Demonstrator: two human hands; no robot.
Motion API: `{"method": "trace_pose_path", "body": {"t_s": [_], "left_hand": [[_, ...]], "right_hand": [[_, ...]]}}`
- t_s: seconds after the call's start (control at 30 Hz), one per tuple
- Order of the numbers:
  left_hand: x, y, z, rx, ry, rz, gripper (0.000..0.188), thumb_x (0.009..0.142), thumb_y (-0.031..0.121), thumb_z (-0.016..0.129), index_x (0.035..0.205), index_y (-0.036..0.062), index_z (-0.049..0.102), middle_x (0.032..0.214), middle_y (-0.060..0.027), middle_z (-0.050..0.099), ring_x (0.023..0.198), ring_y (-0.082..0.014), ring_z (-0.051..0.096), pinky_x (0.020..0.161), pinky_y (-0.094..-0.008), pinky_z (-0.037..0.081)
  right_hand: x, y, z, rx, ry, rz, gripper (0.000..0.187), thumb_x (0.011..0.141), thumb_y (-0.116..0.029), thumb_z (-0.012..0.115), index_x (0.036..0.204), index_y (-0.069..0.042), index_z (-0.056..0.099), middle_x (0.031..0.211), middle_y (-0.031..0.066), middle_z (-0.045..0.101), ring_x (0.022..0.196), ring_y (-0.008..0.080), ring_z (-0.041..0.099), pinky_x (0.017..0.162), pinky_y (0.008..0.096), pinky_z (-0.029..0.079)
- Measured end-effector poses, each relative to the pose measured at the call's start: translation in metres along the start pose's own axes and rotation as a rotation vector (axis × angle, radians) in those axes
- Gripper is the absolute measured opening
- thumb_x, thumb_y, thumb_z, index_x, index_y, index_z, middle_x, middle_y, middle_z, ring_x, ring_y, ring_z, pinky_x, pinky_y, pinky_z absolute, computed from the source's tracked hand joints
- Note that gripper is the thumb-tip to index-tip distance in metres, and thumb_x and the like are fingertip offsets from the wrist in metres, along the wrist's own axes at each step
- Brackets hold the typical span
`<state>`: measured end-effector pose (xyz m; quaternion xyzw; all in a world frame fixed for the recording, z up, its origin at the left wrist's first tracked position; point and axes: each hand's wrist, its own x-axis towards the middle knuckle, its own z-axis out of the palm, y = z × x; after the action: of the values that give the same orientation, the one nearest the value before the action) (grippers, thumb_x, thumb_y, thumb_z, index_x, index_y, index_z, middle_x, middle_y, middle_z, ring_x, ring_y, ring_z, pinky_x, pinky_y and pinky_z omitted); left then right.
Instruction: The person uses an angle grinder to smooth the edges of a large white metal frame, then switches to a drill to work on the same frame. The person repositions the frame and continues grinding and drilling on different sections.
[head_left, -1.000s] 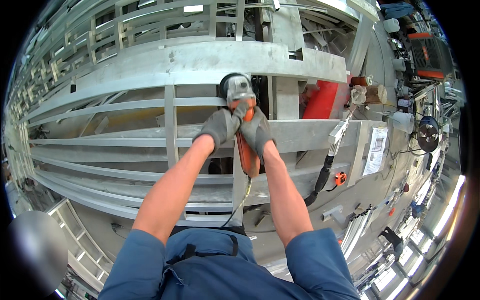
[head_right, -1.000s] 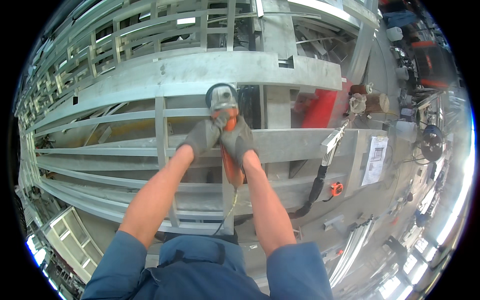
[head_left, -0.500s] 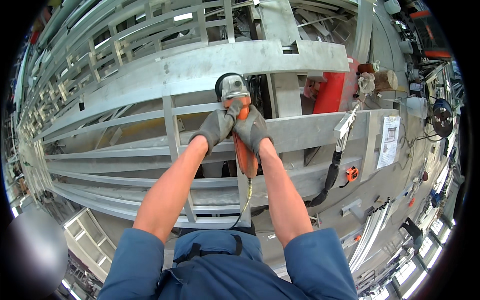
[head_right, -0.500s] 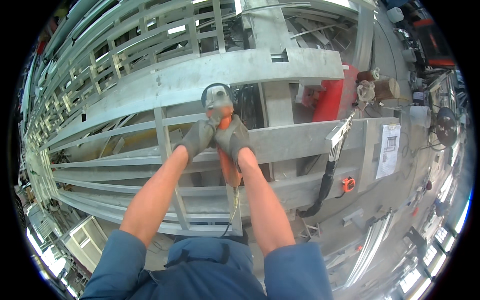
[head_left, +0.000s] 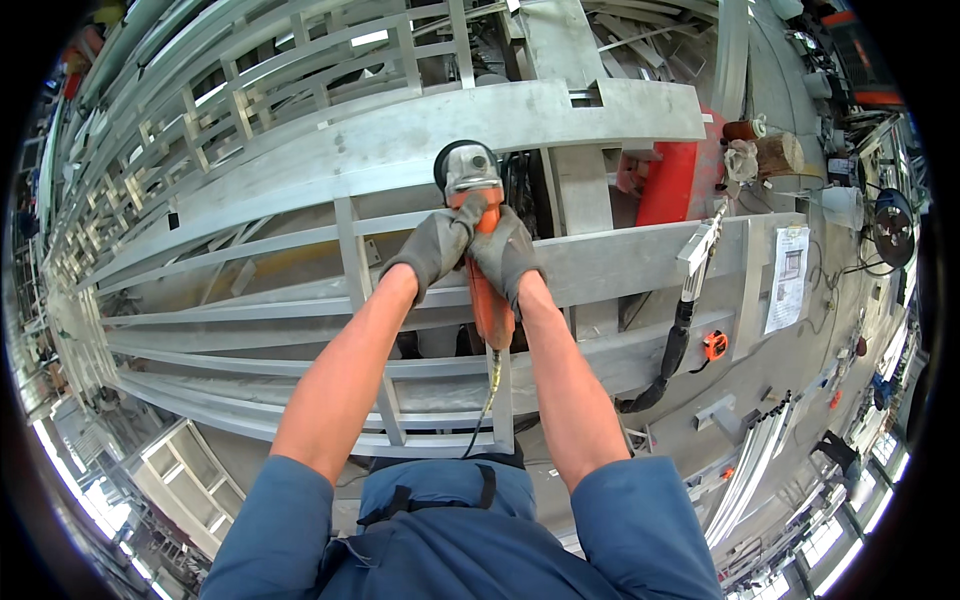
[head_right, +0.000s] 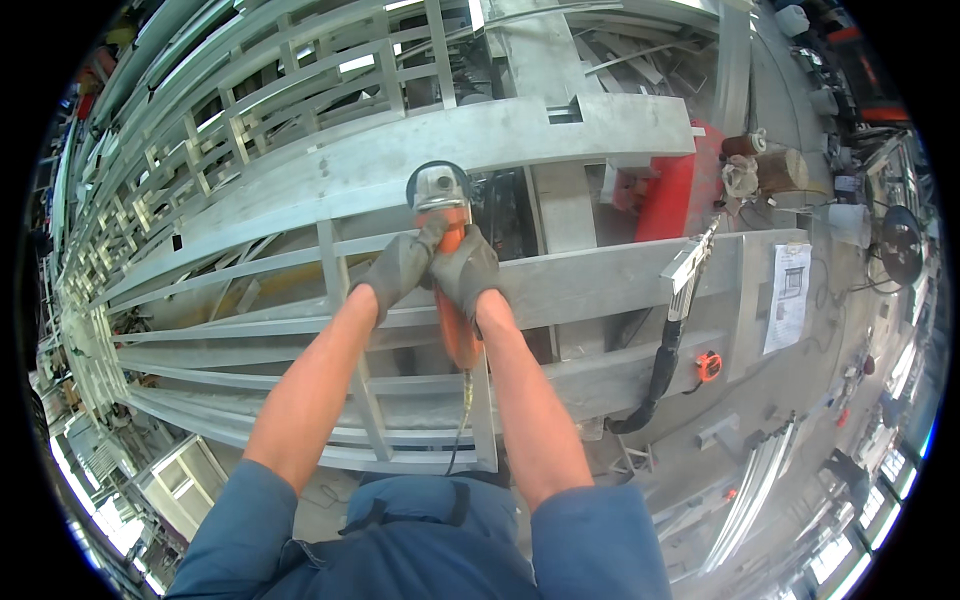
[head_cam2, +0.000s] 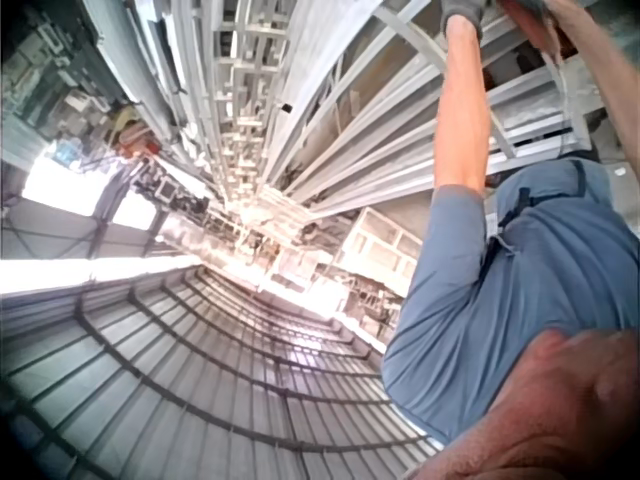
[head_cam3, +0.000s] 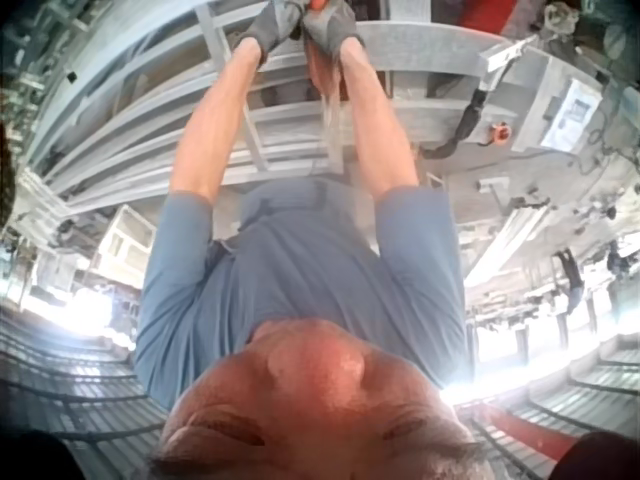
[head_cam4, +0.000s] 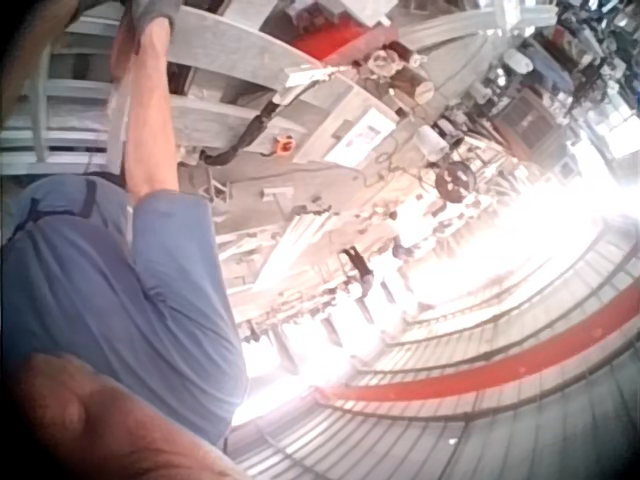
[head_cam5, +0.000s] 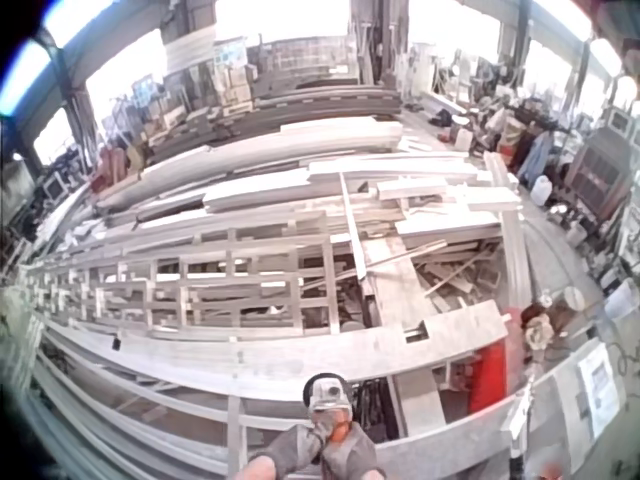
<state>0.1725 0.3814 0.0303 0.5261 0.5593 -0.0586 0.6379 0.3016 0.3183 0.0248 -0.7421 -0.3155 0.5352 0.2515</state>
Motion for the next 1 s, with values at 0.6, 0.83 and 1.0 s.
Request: {"method": "trace_pose_path", "body": {"t_s": [0.6,0.83,1.0], "left_hand": [[-0.015,-0.016,-0.003,0.031,0.149,0.075,0.086,0.101,0.074,0.039,0.077,-0.0046,0.065,0.062,-0.0128,0.06,0.06,-0.0258,0.057,0.065,-0.0423,0.047],[-0.003,-0.009,-0.007,0.072,0.109,0.08,0.087,0.101,0.074,0.04,0.074,-0.0049,0.063,0.061,-0.0136,0.058,0.06,-0.0261,0.055,0.065,-0.0424,0.047],[-0.01,-0.021,-0.014,0.116,0.164,0.042,0.088,0.101,0.075,0.038,0.076,-0.0057,0.064,0.062,-0.0141,0.059,0.061,-0.0285,0.056,0.067,-0.0427,0.047]], "right_hand": [[-0.006,-0.001,0.016,0.012,-0.015,0.035,0.063,0.079,-0.04,0.073,0.121,0.004,0.061,0.111,0.0296,0.072,0.111,0.0439,0.069,0.096,0.0471,0.053],[0.001,0.001,0.014,0.085,0.015,0.008,0.055,0.082,-0.037,0.072,0.118,0.003,0.063,0.104,0.0256,0.073,0.1,0.0401,0.071,0.087,0.0451,0.055],[-0.004,-0.004,0.025,0.019,0.044,-0.015,0.05,0.085,-0.036,0.07,0.116,0.002,0.064,0.1,0.024,0.074,0.097,0.0386,0.073,0.083,0.0443,0.057]]}}
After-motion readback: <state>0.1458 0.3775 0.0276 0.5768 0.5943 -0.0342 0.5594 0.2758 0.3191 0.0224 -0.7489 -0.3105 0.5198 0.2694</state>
